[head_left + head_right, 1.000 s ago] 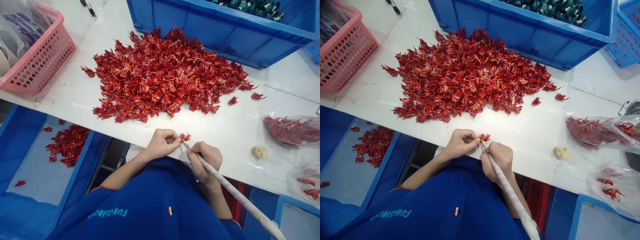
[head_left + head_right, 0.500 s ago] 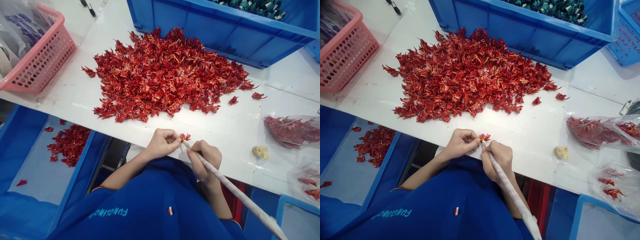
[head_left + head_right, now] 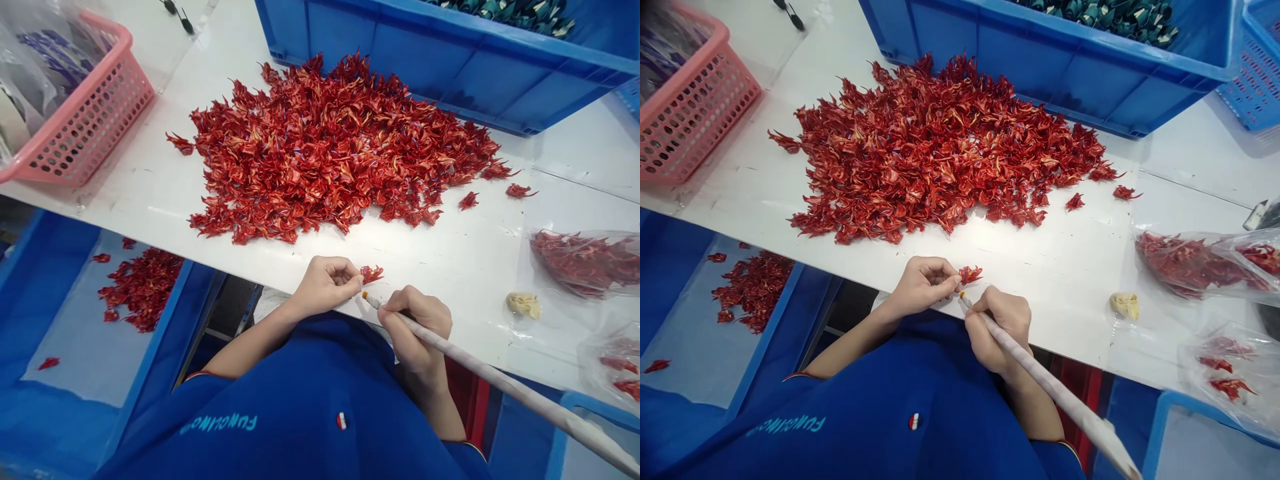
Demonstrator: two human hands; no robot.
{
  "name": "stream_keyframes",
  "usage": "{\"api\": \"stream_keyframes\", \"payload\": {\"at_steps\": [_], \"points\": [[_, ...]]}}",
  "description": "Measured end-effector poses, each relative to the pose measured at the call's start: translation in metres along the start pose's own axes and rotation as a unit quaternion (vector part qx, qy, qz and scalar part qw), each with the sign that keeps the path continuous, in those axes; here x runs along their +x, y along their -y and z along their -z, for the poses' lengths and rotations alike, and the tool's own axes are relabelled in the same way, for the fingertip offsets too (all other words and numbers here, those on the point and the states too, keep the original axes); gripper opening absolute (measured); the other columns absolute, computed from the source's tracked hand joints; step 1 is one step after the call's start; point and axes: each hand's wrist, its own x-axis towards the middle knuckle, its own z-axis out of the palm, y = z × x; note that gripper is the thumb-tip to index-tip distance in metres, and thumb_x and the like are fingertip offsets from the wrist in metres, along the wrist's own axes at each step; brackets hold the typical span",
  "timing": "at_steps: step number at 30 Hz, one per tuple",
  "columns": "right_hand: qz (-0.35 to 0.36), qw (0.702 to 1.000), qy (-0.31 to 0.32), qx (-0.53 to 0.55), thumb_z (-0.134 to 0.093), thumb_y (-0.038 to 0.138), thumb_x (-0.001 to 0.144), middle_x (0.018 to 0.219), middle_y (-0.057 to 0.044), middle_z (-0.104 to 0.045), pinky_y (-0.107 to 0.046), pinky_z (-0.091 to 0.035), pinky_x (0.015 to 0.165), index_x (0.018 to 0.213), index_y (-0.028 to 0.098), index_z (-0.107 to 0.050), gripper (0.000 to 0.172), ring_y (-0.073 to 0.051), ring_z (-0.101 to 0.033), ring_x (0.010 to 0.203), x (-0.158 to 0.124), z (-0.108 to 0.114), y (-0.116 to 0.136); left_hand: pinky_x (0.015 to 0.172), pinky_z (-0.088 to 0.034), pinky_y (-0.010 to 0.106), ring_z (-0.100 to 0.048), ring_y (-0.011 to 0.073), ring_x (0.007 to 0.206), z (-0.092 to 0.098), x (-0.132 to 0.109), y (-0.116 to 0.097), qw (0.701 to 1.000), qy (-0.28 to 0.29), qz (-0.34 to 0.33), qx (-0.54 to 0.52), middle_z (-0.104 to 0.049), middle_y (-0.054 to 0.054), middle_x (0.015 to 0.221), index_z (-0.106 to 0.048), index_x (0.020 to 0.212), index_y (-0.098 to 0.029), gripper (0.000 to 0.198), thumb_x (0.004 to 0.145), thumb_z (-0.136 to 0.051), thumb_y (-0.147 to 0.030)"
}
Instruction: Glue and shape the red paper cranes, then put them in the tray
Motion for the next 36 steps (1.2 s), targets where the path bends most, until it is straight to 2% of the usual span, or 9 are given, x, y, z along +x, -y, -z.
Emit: {"api": "stream_keyframes", "payload": {"at_steps": [4, 10, 14, 17, 20, 23, 31, 33, 36], "points": [[-0.014, 0.998, -0.059, -0.002, -0.057, 0.008, 0.074, 0.05, 0.008, -0.041, -0.024, -0.028, 0.043, 0.062, 0.021, -0.047, 0.021, -0.008, -0.034, 0.043, -0.002, 0.002, 0.002, 0.042, -0.038, 0.019, -0.051, 0.0087, 0.044, 0.0, 0.0, -0.001, 1.0, 0.005, 0.008, -0.002, -0.06, 0.002, 0.052, -0.063, 0.062, -0.013, 0.022, 0.067, -0.066, -0.033], [0.038, 0.997, -0.048, -0.04, -0.057, 0.008, 0.075, 0.051, 0.009, -0.042, -0.022, -0.028, 0.042, 0.063, 0.021, -0.048, 0.02, -0.007, -0.033, 0.041, 0.005, -0.003, -0.003, 0.042, -0.038, 0.019, -0.05, 0.008, 0.043, 0.002, 0.0, -0.001, 1.0, 0.021, 0.003, 0.012, -0.062, 0.003, 0.054, -0.064, 0.064, -0.012, 0.022, 0.068, -0.066, -0.034], [0.056, 0.994, -0.075, -0.047, -0.058, 0.009, 0.079, 0.054, 0.008, -0.045, -0.022, -0.029, 0.042, 0.068, 0.021, -0.049, 0.019, -0.007, -0.035, 0.042, 0.008, -0.004, -0.005, 0.043, -0.039, 0.02, -0.049, 0.008, 0.043, 0.003, -0.001, 0.0, 0.999, 0.03, -0.008, 0.027, -0.06, 0.002, 0.053, -0.064, 0.064, -0.012, 0.023, 0.069, -0.066, -0.035], [0.054, 0.996, -0.036, -0.062, -0.057, 0.009, 0.079, 0.053, 0.008, -0.045, -0.022, -0.03, 0.042, 0.066, 0.022, -0.047, 0.021, -0.007, -0.037, 0.042, 0.007, -0.002, -0.002, 0.043, -0.038, 0.02, -0.049, 0.008, 0.044, 0.003, -0.001, 0.0, 0.999, 0.032, -0.022, 0.038, -0.061, 0.003, 0.055, -0.065, 0.066, -0.012, 0.022, 0.071, -0.066, -0.034], [0.051, 0.995, 0.003, -0.09, -0.054, 0.007, 0.077, 0.049, 0.008, -0.038, -0.023, -0.027, 0.041, 0.061, 0.022, -0.042, 0.025, -0.007, -0.032, 0.041, 0.006, 0.001, 0.003, 0.044, -0.038, 0.02, -0.05, 0.0087, 0.047, 0.003, -0.001, 0.0, 0.997, 0.03, -0.04, 0.05, -0.062, 0.003, 0.056, -0.065, 0.065, -0.012, 0.021, 0.072, -0.066, -0.032], [0.06, 0.993, -0.03, -0.095, -0.056, 0.007, 0.078, 0.05, 0.008, -0.039, -0.023, -0.027, 0.041, 0.063, 0.022, -0.044, 0.024, -0.008, -0.034, 0.041, 0.005, 0.001, 0.005, 0.045, -0.039, 0.019, -0.05, 0.009, 0.049, 0.003, -0.001, 0.0, 0.996, 0.026, -0.054, 0.059, -0.063, 0.003, 0.057, -0.067, 0.066, -0.012, 0.02, 0.073, -0.066, -0.031], [0.133, 0.986, -0.026, -0.098, -0.055, 0.003, 0.075, 0.051, 0.008, -0.043, -0.021, -0.029, 0.04, 0.065, 0.022, -0.045, 0.023, -0.007, -0.035, 0.04, 0.007, -0.001, -0.004, 0.047, -0.042, 0.019, -0.053, 0.0092, 0.052, 0.004, -0.003, 0.001, 0.99, 0.034, -0.107, 0.083, -0.065, 0.003, 0.062, -0.069, 0.069, -0.013, 0.015, 0.076, -0.064, -0.024], [0.14, 0.984, -0.02, -0.108, -0.054, 0.003, 0.074, 0.05, 0.008, -0.04, -0.021, -0.028, 0.04, 0.064, 0.022, -0.044, 0.024, -0.006, -0.032, 0.039, 0.008, -0.001, -0.005, 0.048, -0.042, 0.019, -0.054, 0.0094, 0.052, 0.003, -0.003, 0.001, 0.988, 0.035, -0.122, 0.091, -0.065, 0.003, 0.063, -0.069, 0.069, -0.013, 0.014, 0.077, -0.063, -0.022], [0.135, 0.984, -0.029, -0.113, -0.056, 0.004, 0.075, 0.052, 0.007, -0.043, -0.022, -0.031, 0.041, 0.066, 0.022, -0.045, 0.023, -0.007, -0.037, 0.041, 0.008, -0.001, -0.003, 0.049, -0.043, 0.019, -0.055, 0.0094, 0.053, 0.003, -0.004, 0.001, 0.982, 0.035, -0.148, 0.108, -0.067, 0.003, 0.065, -0.069, 0.07, -0.013, 0.014, 0.079, -0.061, -0.02]]}}
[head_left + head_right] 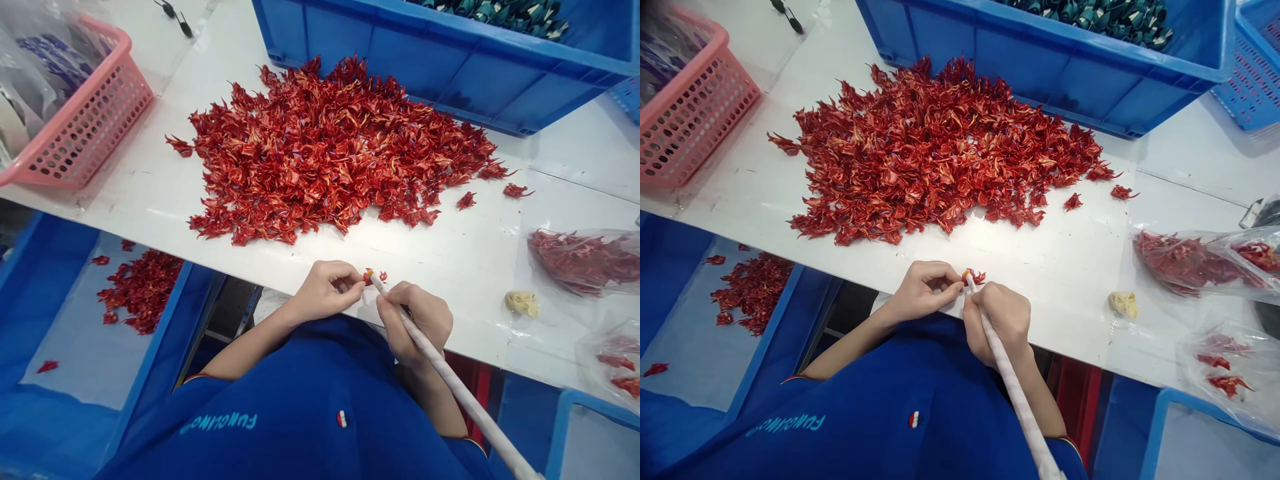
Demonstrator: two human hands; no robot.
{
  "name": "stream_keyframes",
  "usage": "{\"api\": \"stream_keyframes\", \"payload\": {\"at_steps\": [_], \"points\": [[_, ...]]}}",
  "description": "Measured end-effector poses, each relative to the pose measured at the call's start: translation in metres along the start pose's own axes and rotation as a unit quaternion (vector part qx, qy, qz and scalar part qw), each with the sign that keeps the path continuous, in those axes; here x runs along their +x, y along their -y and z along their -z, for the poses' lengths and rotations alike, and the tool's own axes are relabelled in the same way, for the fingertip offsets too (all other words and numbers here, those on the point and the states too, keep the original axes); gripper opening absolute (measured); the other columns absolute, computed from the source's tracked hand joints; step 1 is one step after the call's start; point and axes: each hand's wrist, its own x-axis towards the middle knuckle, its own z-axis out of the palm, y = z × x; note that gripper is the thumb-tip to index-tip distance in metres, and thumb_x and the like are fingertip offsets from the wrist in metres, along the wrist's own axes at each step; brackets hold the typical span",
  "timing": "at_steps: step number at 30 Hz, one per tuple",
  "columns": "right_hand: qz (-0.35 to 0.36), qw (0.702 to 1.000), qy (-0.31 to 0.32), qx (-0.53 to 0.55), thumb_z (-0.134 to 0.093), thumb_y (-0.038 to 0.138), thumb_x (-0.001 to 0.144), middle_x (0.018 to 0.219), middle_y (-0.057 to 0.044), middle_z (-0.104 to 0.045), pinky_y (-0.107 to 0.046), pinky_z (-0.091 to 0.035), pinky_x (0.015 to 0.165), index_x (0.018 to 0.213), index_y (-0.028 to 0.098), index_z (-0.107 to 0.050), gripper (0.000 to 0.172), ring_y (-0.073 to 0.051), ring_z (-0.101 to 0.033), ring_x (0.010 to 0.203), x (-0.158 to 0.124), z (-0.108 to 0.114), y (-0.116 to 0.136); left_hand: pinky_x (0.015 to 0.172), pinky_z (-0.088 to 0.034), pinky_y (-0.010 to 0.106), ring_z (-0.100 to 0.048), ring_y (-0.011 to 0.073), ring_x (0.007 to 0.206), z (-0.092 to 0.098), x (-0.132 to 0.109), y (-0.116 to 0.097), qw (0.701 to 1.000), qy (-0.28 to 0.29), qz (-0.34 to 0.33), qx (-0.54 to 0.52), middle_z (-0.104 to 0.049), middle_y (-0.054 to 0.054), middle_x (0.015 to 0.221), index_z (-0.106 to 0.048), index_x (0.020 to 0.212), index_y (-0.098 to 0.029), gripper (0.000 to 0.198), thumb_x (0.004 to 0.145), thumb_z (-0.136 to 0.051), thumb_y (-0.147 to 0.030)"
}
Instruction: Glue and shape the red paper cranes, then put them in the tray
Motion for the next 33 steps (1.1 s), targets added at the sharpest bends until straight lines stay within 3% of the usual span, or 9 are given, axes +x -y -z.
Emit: {"api": "stream_keyframes", "payload": {"at_steps": [9, 15, 29, 33], "points": [[-0.083, 0.996, 0.01, 0.006, -0.055, 0.008, 0.077, 0.049, 0.008, -0.039, -0.023, -0.027, 0.04, 0.063, 0.022, -0.045, 0.022, -0.007, -0.032, 0.04, 0.0, 0.005, 0.007, 0.055, -0.043, 0.022, -0.055, 0.0116, 0.057, -0.005, -0.004, 0.006, 0.99, -0.008, -0.111, 0.092, -0.062, 0.003, 0.064, -0.062, 0.068, -0.017, 0.017, 0.085, -0.056, -0.018], [-0.121, 0.993, 0.0, 0.007, -0.056, 0.01, 0.076, 0.048, 0.008, -0.039, -0.023, -0.028, 0.04, 0.062, 0.021, -0.046, 0.02, -0.007, -0.033, 0.039, 0.0, 0.006, 0.008, 0.061, -0.044, 0.025, -0.054, 0.0134, 0.06, -0.006, -0.005, 0.01, 0.98, -0.01, -0.149, 0.133, -0.06, 0.002, 0.063, -0.057, 0.066, -0.019, 0.022, 0.088, -0.052, -0.019], [-0.141, 0.989, 0.0, 0.035, -0.056, 0.01, 0.076, 0.047, 0.008, -0.038, -0.023, -0.028, 0.041, 0.062, 0.021, -0.046, 0.02, -0.008, -0.031, 0.04, -0.004, 0.004, 0.007, 0.059, -0.046, 0.024, -0.054, 0.0125, 0.058, -0.006, -0.006, 0.009, 0.979, -0.015, -0.137, 0.153, -0.062, 0.003, 0.063, -0.059, 0.066, -0.019, 0.025, 0.089, -0.05, -0.023], [-0.155, 0.987, -0.006, 0.051, -0.057, 0.012, 0.077, 0.05, 0.008, -0.042, -0.023, -0.028, 0.041, 0.064, 0.021, -0.048, 0.019, -0.008, -0.033, 0.041, -0.009, 0.006, 0.009, 0.056, -0.047, 0.023, -0.057, 0.0117, 0.057, -0.004, -0.006, 0.006, 0.99, -0.021, -0.095, 0.105, -0.067, 0.004, 0.065, -0.064, 0.069, -0.017, 0.021, 0.086, -0.054, -0.024]]}}
